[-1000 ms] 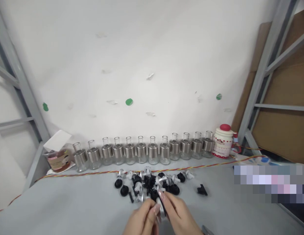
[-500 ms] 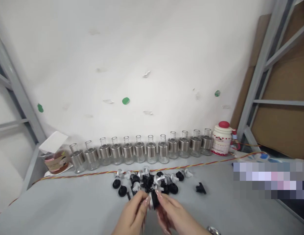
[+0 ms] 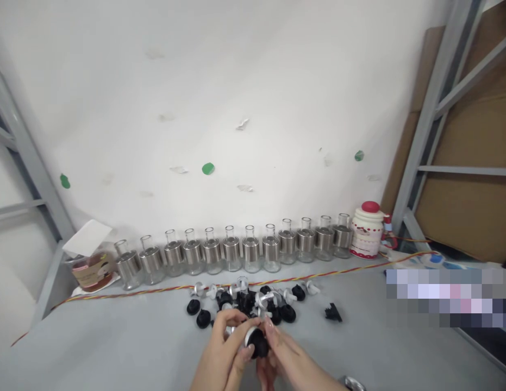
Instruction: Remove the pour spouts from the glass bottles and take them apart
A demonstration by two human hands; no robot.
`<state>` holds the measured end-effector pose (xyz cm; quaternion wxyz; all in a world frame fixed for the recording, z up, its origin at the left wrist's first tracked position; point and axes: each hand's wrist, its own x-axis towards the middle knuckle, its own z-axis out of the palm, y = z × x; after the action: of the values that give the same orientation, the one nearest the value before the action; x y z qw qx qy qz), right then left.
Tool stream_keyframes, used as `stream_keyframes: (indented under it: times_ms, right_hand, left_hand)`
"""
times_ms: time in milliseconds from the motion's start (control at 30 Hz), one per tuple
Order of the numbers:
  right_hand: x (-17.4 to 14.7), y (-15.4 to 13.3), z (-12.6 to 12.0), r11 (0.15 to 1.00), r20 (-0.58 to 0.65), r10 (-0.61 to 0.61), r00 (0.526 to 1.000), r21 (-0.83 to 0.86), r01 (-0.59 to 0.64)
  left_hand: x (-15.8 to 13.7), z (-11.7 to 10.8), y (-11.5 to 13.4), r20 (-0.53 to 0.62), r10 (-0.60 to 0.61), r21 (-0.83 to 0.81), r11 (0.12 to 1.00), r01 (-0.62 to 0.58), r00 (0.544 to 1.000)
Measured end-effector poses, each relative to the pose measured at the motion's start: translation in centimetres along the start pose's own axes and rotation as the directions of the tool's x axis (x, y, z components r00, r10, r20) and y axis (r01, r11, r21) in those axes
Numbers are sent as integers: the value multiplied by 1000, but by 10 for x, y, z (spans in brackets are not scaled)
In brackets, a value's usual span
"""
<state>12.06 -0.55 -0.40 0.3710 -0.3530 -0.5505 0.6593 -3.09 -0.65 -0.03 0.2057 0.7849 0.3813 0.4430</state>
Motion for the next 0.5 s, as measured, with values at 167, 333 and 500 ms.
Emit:
stream_keyframes:
  times_ms: [167,333,500]
  right_hand:
    - [-8,-10,7,1000,-52,-18,998,-1,18]
    - [-1,2,7,999,-92,28,995,46,-23]
    - [1,7,7,996,-120,81,990,32,-78]
  left_hand:
    - [-5,10,-2,-61,-40,92,995,45,997]
    - [-9,11,-1,-202,-108,129,982,136,973]
    - [-6,5,-2,28,-69,203,977,62,997]
